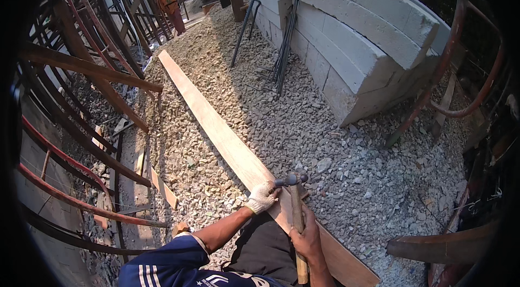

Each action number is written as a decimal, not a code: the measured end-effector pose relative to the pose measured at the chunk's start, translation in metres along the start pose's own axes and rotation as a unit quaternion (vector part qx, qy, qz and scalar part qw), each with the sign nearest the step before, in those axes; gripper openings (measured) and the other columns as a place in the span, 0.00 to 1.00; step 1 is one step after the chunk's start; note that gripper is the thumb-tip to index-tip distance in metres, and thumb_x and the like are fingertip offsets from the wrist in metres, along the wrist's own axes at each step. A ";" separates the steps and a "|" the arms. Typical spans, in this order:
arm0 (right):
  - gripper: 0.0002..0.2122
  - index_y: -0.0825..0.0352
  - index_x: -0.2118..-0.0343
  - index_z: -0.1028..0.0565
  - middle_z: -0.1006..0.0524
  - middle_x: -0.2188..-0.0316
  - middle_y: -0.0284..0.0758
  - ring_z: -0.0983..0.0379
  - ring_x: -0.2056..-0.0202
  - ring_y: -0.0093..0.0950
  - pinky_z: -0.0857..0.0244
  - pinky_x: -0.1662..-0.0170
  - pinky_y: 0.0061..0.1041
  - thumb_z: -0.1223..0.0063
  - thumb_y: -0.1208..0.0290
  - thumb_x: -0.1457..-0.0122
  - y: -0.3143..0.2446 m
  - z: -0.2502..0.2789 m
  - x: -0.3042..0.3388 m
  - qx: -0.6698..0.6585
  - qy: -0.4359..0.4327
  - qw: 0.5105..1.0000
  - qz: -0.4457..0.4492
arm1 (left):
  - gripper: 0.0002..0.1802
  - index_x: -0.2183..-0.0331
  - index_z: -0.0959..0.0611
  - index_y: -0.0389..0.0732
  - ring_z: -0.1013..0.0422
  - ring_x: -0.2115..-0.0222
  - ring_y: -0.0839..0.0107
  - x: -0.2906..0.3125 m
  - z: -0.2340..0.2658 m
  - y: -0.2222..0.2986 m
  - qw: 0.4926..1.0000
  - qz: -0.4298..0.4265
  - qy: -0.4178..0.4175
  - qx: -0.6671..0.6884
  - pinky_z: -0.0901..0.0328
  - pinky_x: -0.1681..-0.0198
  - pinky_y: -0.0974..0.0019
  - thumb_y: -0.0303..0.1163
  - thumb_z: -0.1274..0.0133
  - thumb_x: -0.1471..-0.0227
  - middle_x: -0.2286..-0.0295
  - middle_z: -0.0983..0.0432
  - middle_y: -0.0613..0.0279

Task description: The person uses a hammer and a metal tool to secure wood blocks to a long wooden plank and then uses a pry bar and hammer to dismantle part of a wooden structure.

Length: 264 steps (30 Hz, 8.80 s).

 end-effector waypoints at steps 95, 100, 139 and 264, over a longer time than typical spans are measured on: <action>0.34 0.58 0.31 0.40 0.24 0.64 0.51 0.25 0.65 0.50 0.30 0.60 0.42 0.47 0.80 0.41 0.004 -0.033 0.040 0.287 0.126 0.932 0.182 | 0.13 0.64 0.14 0.41 0.23 0.63 0.44 -0.013 -0.016 0.004 0.998 -0.020 -0.044 -0.037 0.30 0.58 0.47 0.37 0.45 0.49 0.67 0.19 0.45; 0.34 0.52 0.30 0.41 0.27 0.69 0.49 0.26 0.71 0.50 0.31 0.66 0.48 0.47 0.76 0.40 0.039 -0.051 0.016 0.333 0.072 0.929 0.147 | 0.13 0.64 0.15 0.40 0.23 0.64 0.45 -0.011 -0.025 -0.023 0.997 -0.018 -0.038 -0.061 0.30 0.59 0.48 0.34 0.44 0.52 0.68 0.19 0.45; 0.32 0.59 0.30 0.41 0.22 0.65 0.56 0.23 0.65 0.54 0.29 0.62 0.42 0.46 0.75 0.38 0.049 -0.066 0.018 0.361 0.034 0.928 0.081 | 0.13 0.66 0.10 0.49 0.20 0.64 0.51 -0.083 -0.009 -0.050 0.975 0.000 -0.074 -0.209 0.27 0.61 0.49 0.40 0.46 0.49 0.67 0.16 0.51; 0.32 0.71 0.45 0.26 0.24 0.49 0.54 0.28 0.46 0.51 0.36 0.43 0.50 0.44 0.45 0.41 0.131 0.143 0.094 0.441 0.046 0.896 -0.023 | 0.14 0.66 0.16 0.40 0.38 0.82 0.76 0.101 -0.058 -0.106 0.860 0.352 0.294 0.225 0.41 0.78 0.67 0.41 0.44 0.38 0.79 0.28 0.68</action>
Point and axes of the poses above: each hand's wrist, its own x-axis away from the middle knuckle, its own z-axis out of the back of the hand, y = z × x, the point moved 7 cm from there along -x, towards the middle knuckle
